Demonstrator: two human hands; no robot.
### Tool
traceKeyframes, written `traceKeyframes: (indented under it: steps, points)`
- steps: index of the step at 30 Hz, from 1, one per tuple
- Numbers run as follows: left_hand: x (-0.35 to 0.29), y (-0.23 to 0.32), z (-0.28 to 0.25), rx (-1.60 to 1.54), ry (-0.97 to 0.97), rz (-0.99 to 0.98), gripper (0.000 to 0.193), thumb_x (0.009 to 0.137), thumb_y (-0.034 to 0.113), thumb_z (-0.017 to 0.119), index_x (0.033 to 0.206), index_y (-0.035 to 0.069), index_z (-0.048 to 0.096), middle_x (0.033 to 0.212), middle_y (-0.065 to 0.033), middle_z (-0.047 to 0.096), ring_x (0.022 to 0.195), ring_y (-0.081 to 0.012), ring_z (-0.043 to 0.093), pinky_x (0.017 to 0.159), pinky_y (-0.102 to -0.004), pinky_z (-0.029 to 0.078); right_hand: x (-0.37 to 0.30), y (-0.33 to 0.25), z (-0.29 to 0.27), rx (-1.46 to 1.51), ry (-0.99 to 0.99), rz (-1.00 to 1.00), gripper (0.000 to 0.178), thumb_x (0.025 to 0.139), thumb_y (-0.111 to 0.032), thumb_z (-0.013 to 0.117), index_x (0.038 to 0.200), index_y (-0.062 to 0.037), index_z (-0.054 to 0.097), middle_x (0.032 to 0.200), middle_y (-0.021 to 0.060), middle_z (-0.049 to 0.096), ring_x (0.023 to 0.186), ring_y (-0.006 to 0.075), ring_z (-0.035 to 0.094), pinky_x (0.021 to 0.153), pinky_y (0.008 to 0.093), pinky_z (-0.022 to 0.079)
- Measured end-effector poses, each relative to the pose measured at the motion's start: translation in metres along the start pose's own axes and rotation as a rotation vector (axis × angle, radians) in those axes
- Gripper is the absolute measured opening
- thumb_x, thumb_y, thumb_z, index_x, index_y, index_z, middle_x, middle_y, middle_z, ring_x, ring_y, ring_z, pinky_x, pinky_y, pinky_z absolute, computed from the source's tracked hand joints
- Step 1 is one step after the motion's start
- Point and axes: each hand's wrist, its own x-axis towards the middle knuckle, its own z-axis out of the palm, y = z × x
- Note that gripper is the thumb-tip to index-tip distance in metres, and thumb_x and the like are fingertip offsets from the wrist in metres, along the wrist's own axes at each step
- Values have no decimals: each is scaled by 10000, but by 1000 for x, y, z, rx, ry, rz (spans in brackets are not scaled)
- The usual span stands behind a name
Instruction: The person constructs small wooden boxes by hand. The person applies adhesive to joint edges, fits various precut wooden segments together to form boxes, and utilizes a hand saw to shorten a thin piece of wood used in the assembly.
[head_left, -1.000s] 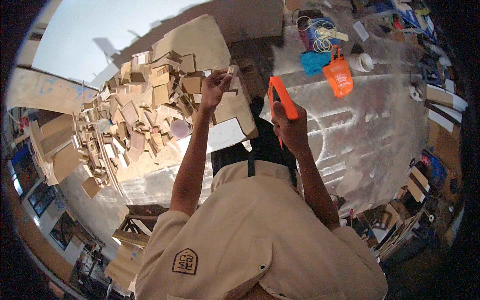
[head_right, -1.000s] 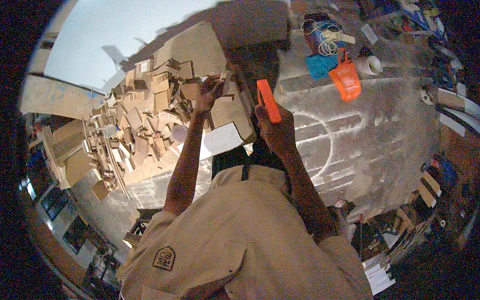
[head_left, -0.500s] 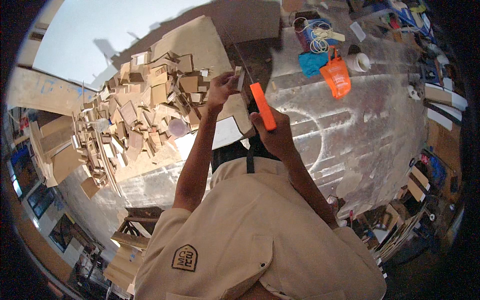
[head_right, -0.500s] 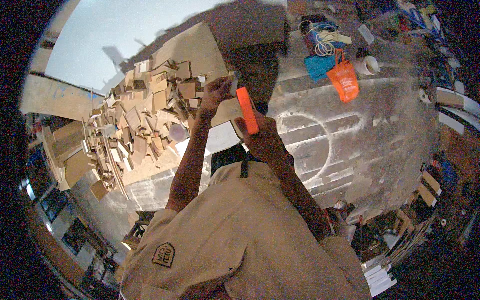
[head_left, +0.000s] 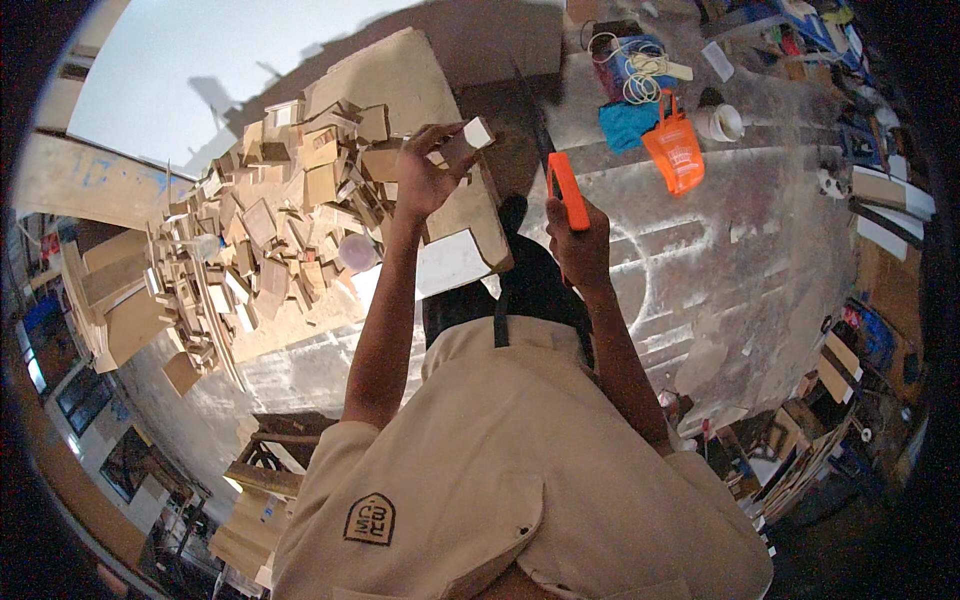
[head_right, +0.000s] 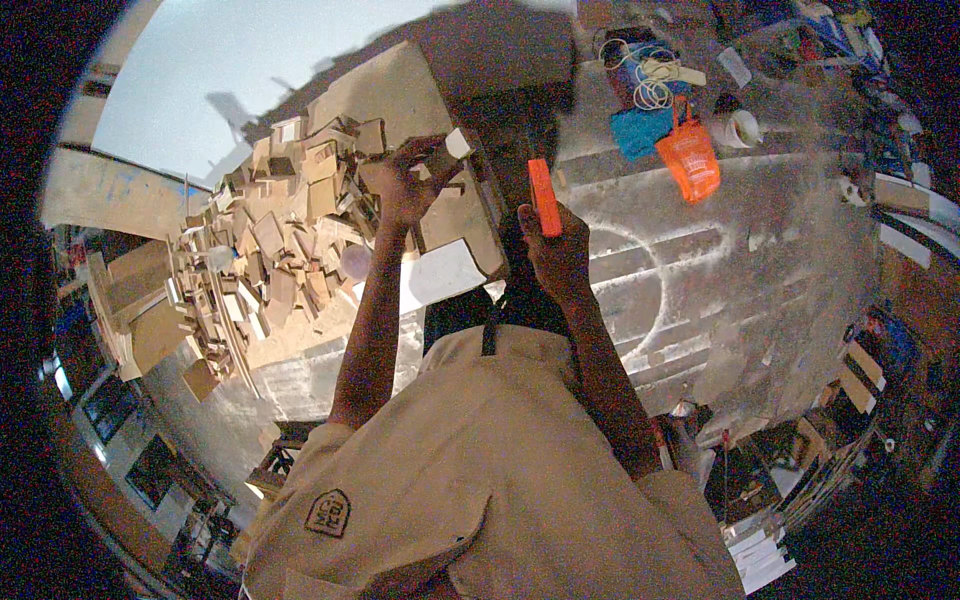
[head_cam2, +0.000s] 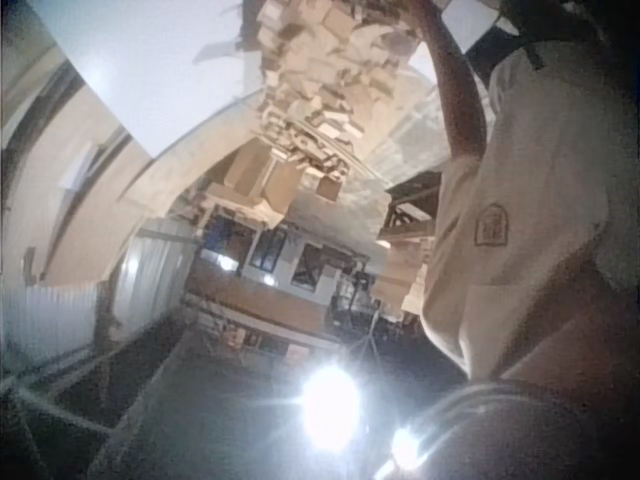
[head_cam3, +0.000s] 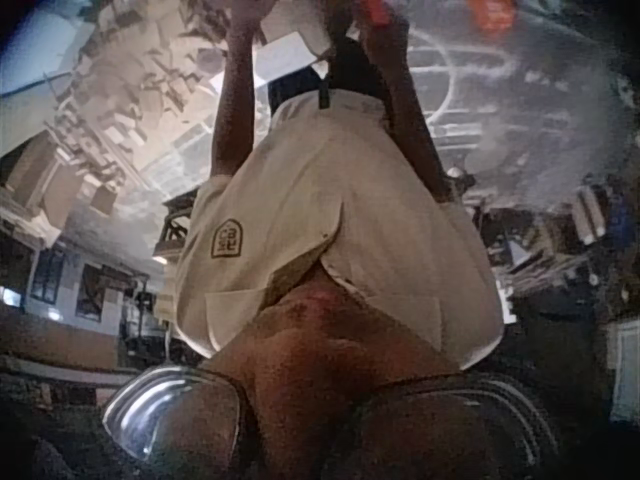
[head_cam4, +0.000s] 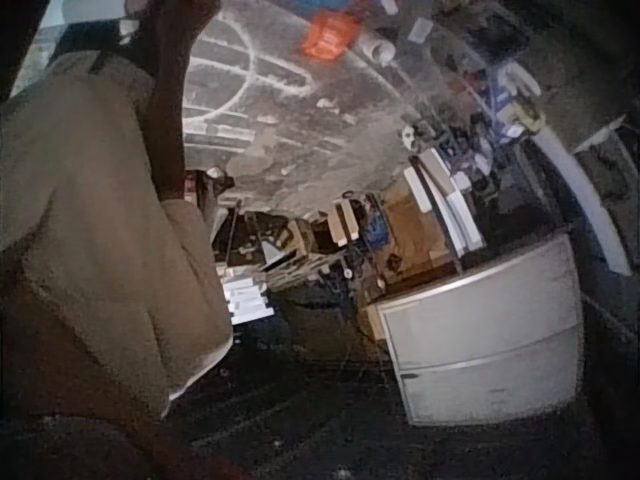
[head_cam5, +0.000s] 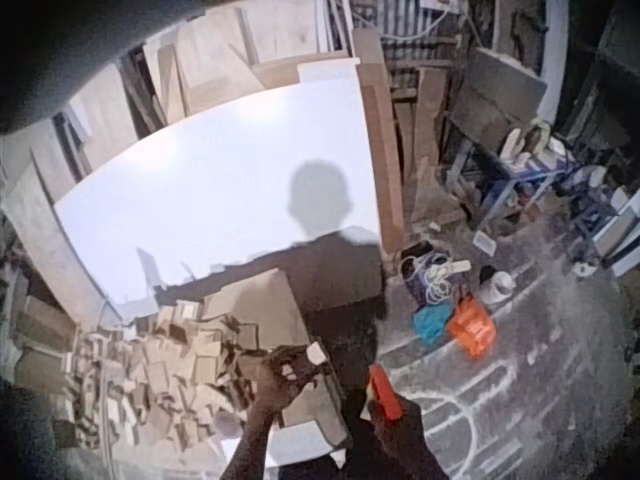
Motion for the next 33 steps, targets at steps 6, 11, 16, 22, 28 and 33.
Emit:
traceKeyframes:
  steps: [6,11,16,22,28,33]
  points:
    - [11,-38,9,376,-42,103,408,684,172,810,1063,71,698,1015,-147,673,947,-357,624,875,-408,512,-8,2,0,156,-82,52,344,928,-390,648,902,-53,581,622,-2,545,476,78,497,426,245,404]
    - [6,-93,20,488,-108,25,368,701,160,764,1060,94,711,1032,-129,678,970,-363,598,877,-430,505,-9,1,13,193,-94,35,405,951,-403,611,732,-89,478,554,-33,442,426,54,407,383,232,307]
    - [6,-103,23,421,-140,156,369,696,136,742,1064,114,718,1037,-117,698,938,-348,623,852,-414,516,-8,2,20,225,-116,76,420,951,-409,606,721,-86,466,546,-29,432,411,57,398,379,231,297]
    - [1,-107,32,454,-140,104,348,702,115,727,1050,103,723,1032,-112,707,921,-336,638,823,-406,520,-12,-12,26,263,-142,87,415,954,-406,602,728,-84,469,540,-27,421,401,59,391,363,234,285]
    - [3,-101,32,487,-135,65,356,712,89,708,1067,101,719,1047,-117,703,930,-341,634,825,-404,518,-8,-16,27,158,-193,48,407,953,-426,597,767,-83,480,544,-36,411,405,55,395,362,233,295]
    - [3,-95,30,553,-166,49,380,718,69,694,1095,111,714,1054,-114,701,951,-339,632,839,-399,516,23,-8,36,109,-261,82,411,941,-439,612,798,-71,498,580,-29,449,422,49,407,366,228,304]
